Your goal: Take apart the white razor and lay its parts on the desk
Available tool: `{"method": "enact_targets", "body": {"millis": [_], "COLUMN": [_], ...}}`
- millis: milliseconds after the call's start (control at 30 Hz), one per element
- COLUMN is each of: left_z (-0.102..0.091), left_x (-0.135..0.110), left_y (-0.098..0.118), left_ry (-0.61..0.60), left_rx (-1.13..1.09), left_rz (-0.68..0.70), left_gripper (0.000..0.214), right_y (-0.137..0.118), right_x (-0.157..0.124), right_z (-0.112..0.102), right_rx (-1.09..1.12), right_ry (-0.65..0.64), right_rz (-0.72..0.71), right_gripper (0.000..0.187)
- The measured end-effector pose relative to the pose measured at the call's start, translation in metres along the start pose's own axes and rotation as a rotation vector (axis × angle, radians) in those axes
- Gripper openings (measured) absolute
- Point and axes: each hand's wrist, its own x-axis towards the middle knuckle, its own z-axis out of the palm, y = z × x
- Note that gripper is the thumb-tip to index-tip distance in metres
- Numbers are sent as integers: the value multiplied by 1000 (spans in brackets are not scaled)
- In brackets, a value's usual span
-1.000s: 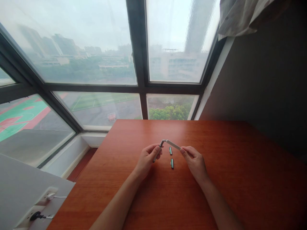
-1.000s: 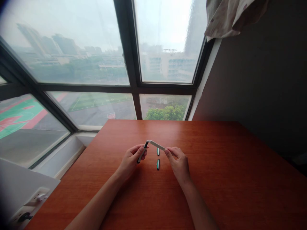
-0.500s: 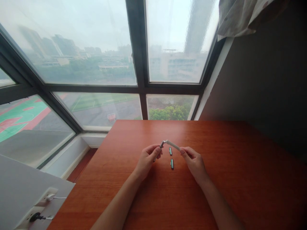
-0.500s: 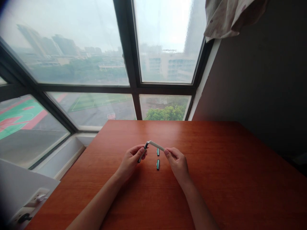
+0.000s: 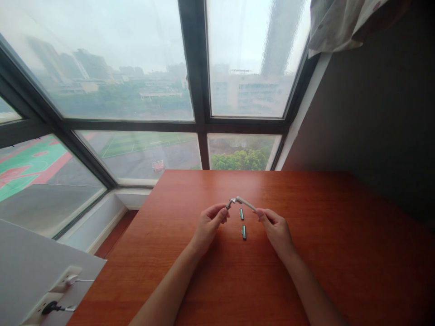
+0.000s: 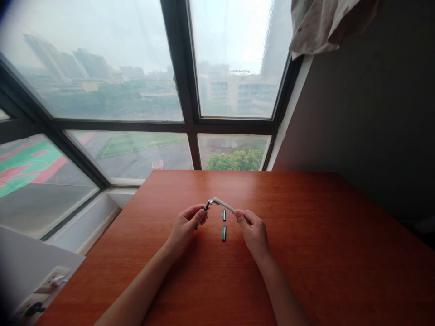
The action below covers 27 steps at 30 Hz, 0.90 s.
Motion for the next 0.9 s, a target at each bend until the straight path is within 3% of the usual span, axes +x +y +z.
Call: {"method": "enact_targets", "body": {"millis": [567, 900], "left_z": [0, -1], "left_x": [0, 1], "left_y": [1, -2], "left_ry": [9, -30], "left_rx": [9, -6], "left_rz": [13, -23], "left_gripper": [36, 37], "right_y": [4, -7], "right_x": [0, -3], "right_z": [0, 3], "right_rx": [7, 75], "right_ry": [2, -23], "right_rz": [18, -27], "right_gripper": [37, 27]}}
